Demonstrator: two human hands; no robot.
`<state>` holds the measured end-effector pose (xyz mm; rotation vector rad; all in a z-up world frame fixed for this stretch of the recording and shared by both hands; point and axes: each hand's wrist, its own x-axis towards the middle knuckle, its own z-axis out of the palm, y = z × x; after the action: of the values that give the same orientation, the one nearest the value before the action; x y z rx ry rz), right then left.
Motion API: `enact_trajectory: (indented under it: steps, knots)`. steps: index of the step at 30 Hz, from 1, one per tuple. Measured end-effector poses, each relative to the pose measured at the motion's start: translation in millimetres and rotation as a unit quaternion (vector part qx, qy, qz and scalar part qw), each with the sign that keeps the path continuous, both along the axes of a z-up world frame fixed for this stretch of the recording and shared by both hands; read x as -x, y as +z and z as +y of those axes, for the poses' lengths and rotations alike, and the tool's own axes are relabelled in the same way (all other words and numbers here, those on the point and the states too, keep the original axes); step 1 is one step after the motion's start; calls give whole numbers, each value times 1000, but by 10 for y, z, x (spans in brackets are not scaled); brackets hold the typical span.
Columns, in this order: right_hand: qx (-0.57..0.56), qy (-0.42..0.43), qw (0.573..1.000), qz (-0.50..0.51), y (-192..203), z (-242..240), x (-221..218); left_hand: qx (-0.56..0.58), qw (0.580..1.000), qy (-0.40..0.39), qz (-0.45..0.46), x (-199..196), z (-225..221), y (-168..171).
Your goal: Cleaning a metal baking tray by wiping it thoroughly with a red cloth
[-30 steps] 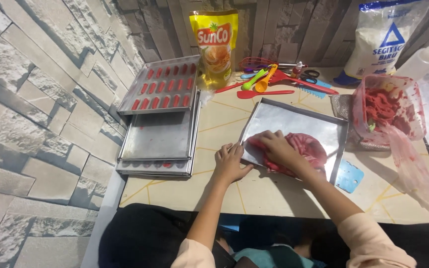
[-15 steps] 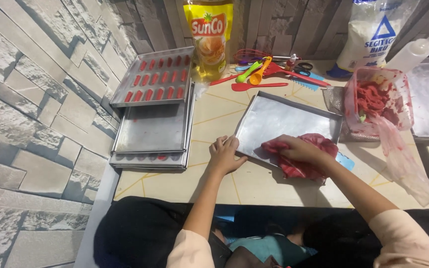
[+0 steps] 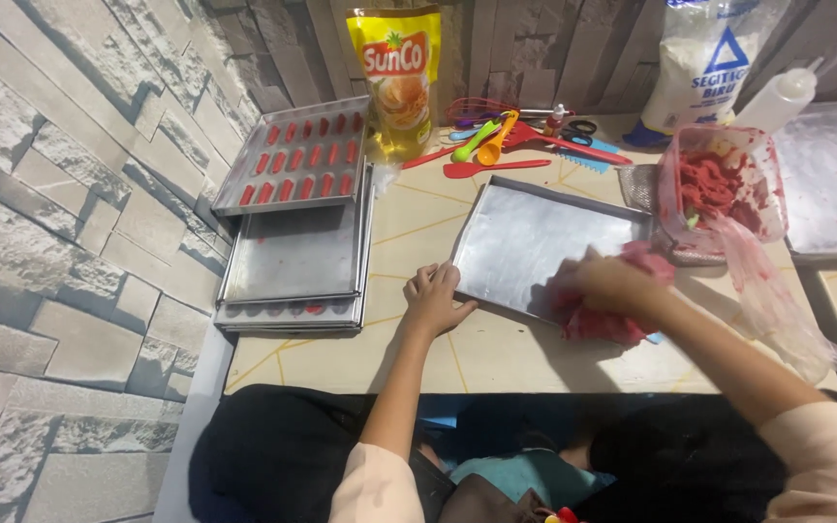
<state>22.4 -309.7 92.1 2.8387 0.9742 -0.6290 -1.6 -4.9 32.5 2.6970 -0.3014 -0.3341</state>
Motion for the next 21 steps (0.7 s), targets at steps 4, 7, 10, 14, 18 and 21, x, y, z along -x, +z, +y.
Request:
enact_trajectory:
  steps: [4,7,10,14,18,21]
  knots:
    - [-280,-52,958,-1,272,-770,-62,13,1000,20,11,25,-1,9]
    - [-296,-77,952,-11,486,-1376,38,36,998,24,-45,-80,21,-406]
    - [-199,-322,924,54,1122,-1306,421,47,998,47,-22,-89,68,-414]
    - [-239,-262,935,-23,1180,-1396,492,46,996,59,-49,-44,113,-595]
    - [-146,-248,957,-30,1013,-1089,443,-19,998,61,-4,120,80,-226]
    - [-83,-151,979,-106,649,-943,297,-22,994,33,100,217,88,121]
